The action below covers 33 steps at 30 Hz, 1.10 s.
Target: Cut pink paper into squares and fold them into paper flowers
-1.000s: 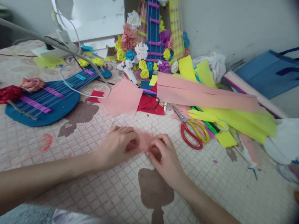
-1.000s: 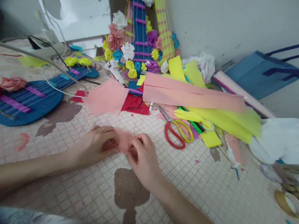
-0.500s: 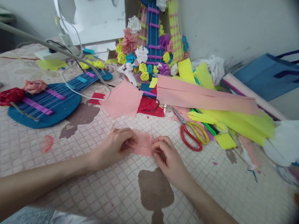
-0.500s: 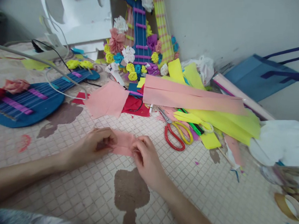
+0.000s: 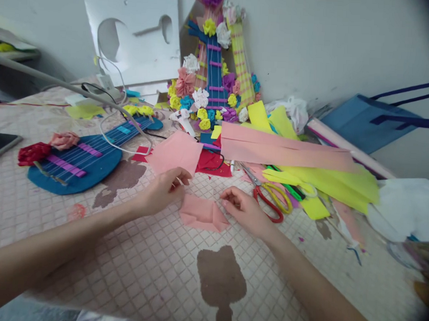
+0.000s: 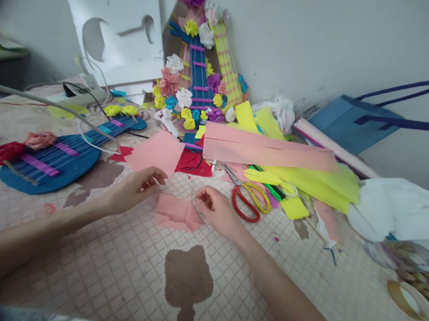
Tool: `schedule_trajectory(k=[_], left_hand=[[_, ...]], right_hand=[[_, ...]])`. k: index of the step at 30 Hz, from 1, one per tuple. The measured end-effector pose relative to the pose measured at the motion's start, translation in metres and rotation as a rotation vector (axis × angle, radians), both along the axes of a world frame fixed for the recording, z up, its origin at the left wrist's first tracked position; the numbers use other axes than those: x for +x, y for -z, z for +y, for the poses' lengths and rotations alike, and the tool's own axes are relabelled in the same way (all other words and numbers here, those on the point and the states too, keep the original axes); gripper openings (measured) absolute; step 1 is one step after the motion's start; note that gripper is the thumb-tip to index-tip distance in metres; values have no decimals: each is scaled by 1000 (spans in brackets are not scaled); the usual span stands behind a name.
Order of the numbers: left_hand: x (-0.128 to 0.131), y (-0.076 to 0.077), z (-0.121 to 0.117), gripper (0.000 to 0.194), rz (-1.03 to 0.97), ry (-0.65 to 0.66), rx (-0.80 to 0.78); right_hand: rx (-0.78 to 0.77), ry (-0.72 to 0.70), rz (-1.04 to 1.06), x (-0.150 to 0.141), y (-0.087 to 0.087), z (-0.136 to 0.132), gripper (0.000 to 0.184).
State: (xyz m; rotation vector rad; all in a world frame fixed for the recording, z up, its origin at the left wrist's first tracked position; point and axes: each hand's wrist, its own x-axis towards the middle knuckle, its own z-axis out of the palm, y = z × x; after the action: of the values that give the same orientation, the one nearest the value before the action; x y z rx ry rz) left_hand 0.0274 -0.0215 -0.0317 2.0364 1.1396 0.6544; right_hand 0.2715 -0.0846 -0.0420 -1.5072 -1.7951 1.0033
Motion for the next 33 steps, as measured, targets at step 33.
schedule_trajectory(k=[33], left_hand=[[12,15,-15,13,-57,73,-159]], right_hand=[[371,134,-144,-14,-7,-14,12]])
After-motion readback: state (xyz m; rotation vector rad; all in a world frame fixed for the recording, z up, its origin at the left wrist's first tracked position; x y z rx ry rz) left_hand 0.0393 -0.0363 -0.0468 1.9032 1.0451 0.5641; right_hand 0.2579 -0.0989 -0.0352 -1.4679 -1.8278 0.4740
